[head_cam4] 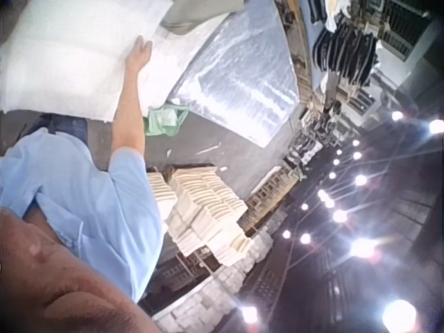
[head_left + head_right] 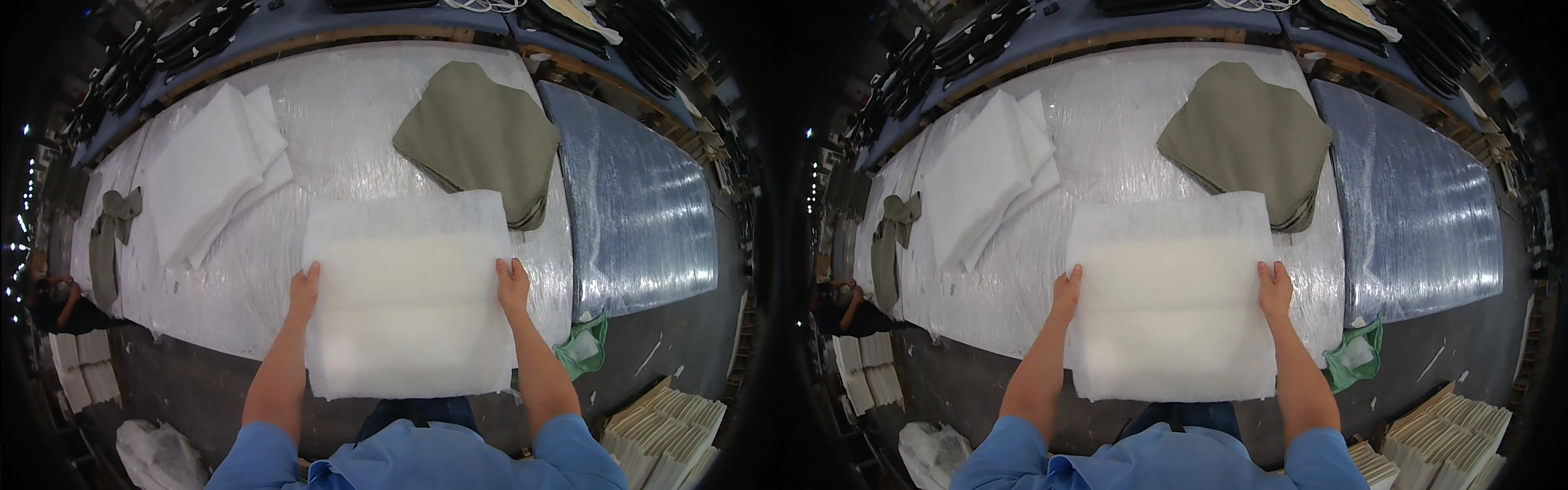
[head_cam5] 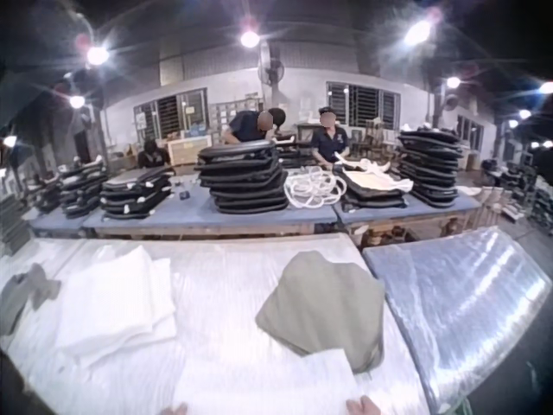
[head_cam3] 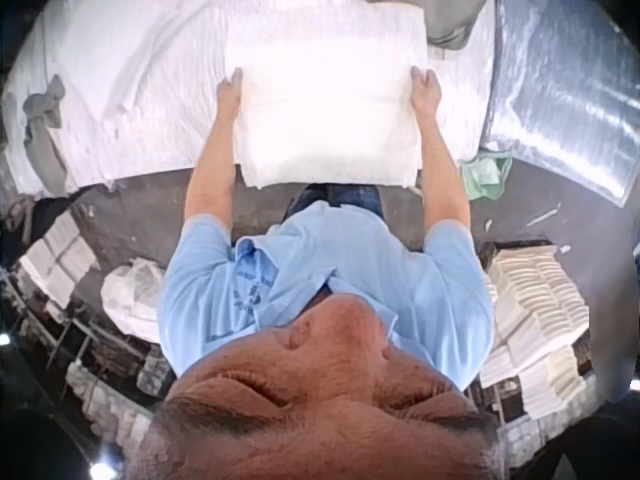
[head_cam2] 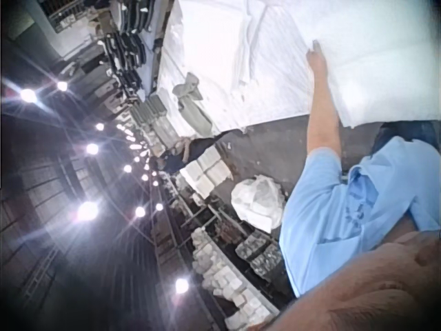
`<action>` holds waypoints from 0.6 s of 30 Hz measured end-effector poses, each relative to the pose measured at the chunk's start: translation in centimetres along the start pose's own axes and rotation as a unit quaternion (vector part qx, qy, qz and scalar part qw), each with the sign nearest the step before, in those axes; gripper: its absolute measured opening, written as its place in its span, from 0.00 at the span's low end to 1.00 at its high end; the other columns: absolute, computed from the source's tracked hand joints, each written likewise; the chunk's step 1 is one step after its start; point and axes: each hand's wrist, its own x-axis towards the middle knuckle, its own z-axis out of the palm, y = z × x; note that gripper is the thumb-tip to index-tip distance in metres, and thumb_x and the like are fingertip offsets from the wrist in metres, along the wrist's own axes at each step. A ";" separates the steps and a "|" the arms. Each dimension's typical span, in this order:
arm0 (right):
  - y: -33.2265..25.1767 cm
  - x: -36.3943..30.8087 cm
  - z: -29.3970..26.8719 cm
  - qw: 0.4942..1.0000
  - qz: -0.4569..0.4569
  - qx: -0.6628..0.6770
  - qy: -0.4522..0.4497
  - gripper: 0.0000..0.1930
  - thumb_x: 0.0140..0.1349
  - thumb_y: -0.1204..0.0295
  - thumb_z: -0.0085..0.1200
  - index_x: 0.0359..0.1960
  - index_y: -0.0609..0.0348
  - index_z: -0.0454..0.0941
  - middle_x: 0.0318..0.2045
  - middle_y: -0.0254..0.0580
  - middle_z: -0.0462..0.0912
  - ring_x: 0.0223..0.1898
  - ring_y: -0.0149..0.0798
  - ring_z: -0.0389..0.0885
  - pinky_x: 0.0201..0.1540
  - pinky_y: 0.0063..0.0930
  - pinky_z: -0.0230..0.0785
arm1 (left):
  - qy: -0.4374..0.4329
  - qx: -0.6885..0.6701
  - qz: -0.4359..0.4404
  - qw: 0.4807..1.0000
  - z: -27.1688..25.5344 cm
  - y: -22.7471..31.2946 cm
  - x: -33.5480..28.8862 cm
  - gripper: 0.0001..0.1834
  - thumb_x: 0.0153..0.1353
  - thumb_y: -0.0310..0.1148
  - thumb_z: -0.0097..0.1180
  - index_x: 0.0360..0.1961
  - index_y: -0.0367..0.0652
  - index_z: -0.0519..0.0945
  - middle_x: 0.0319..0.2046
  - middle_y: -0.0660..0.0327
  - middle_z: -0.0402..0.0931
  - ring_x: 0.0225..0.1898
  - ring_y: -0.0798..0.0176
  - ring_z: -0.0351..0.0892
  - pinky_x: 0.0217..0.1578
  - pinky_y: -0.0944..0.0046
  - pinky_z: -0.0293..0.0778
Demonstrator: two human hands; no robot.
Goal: The person folds a green fabric item on a table, then places it on a stack. They then pick up a white foam pad and place it on the table.
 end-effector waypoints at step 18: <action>-0.2 4.3 -2.7 0.945 0.257 0.125 -0.162 0.29 0.70 0.44 0.58 0.49 0.63 0.82 0.41 0.36 0.84 0.41 0.30 0.79 0.46 0.22 0.70 | -0.059 -0.132 -0.083 0.986 -3.6 0.7 1.1 0.40 0.74 0.59 0.49 0.64 0.26 0.74 0.59 0.44 0.78 0.59 0.51 0.78 0.62 0.54 0.71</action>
